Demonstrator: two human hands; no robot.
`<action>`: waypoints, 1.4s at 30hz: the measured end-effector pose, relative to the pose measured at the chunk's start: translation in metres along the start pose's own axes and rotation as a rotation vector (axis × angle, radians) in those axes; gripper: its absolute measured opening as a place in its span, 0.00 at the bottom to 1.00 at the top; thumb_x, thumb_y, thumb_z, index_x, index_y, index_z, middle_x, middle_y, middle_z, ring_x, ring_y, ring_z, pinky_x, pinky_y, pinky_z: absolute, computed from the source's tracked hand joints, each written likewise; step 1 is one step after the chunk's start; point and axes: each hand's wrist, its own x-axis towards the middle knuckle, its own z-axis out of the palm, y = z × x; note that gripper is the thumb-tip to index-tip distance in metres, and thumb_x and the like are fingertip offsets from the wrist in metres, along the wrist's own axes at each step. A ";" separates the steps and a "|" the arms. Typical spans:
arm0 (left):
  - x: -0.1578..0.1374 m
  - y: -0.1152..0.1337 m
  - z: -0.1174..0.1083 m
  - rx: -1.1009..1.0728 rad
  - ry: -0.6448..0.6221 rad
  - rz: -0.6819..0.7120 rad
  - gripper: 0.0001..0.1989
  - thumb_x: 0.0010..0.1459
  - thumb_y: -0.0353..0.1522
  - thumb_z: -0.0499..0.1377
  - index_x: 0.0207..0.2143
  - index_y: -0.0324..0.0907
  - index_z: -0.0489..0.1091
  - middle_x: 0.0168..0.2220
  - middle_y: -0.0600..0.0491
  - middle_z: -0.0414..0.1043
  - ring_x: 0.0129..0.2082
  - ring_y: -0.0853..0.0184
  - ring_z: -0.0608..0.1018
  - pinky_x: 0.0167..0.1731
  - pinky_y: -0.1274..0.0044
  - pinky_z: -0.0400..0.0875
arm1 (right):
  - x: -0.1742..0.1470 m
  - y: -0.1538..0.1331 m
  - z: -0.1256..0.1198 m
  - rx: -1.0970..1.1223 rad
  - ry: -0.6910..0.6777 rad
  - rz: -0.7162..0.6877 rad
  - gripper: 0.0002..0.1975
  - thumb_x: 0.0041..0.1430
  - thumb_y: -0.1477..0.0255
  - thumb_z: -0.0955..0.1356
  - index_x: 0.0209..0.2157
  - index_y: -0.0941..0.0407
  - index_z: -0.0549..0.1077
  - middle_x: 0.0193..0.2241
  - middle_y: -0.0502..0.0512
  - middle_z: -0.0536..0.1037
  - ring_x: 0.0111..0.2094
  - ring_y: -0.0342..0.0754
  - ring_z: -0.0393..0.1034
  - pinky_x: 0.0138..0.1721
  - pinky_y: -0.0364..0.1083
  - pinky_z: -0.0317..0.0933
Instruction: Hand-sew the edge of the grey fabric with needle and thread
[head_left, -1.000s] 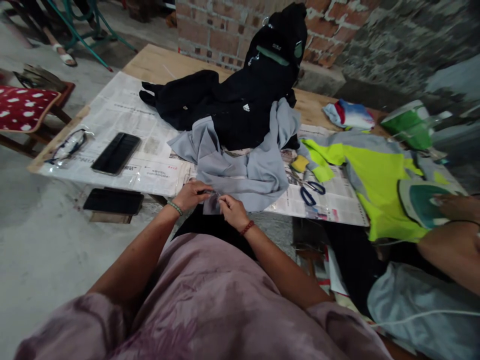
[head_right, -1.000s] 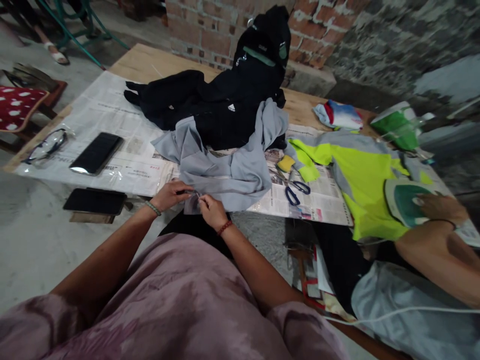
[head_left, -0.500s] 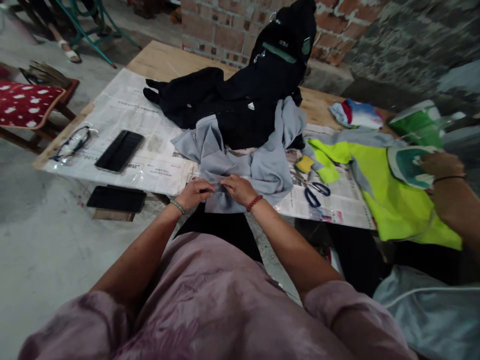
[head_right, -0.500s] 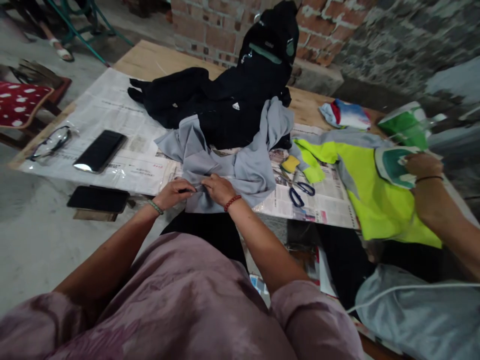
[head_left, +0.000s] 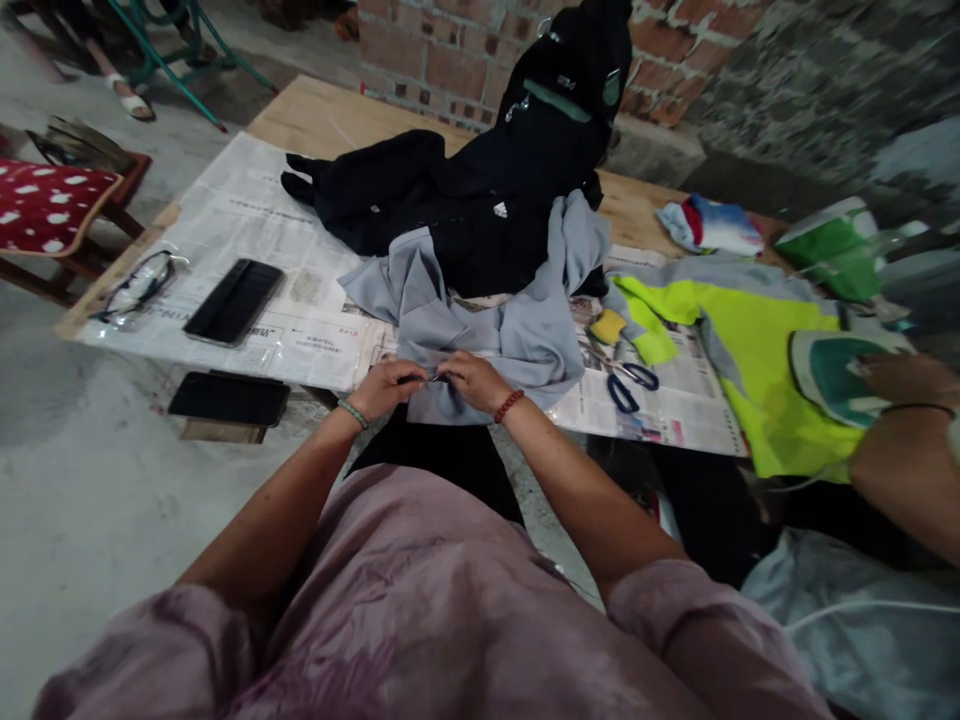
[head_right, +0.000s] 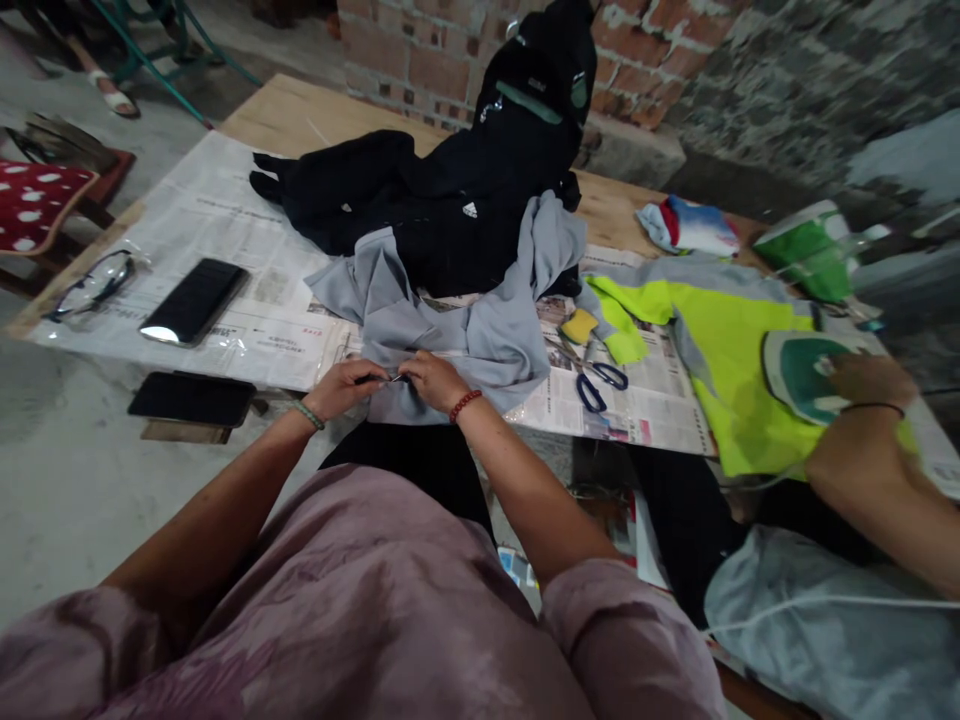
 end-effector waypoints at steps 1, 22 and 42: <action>0.000 0.000 0.000 0.001 -0.001 -0.001 0.08 0.53 0.29 0.56 0.35 0.40 0.74 0.32 0.53 0.76 0.34 0.69 0.75 0.38 0.78 0.68 | 0.001 -0.001 -0.001 0.027 0.008 0.008 0.12 0.58 0.78 0.62 0.37 0.56 0.76 0.33 0.54 0.72 0.37 0.43 0.64 0.40 0.40 0.57; -0.008 -0.004 0.011 0.122 0.100 0.071 0.07 0.55 0.30 0.57 0.36 0.43 0.74 0.34 0.53 0.77 0.36 0.67 0.77 0.43 0.73 0.66 | 0.023 -0.019 0.020 1.102 0.066 0.592 0.04 0.51 0.73 0.65 0.27 0.58 0.63 0.16 0.44 0.71 0.11 0.35 0.60 0.12 0.34 0.47; -0.007 0.011 0.002 0.087 0.133 -0.071 0.07 0.50 0.27 0.57 0.32 0.41 0.74 0.29 0.55 0.75 0.31 0.69 0.74 0.35 0.77 0.69 | 0.032 -0.019 0.024 0.957 0.177 0.699 0.07 0.51 0.72 0.63 0.22 0.58 0.63 0.10 0.40 0.58 0.09 0.32 0.47 0.12 0.34 0.39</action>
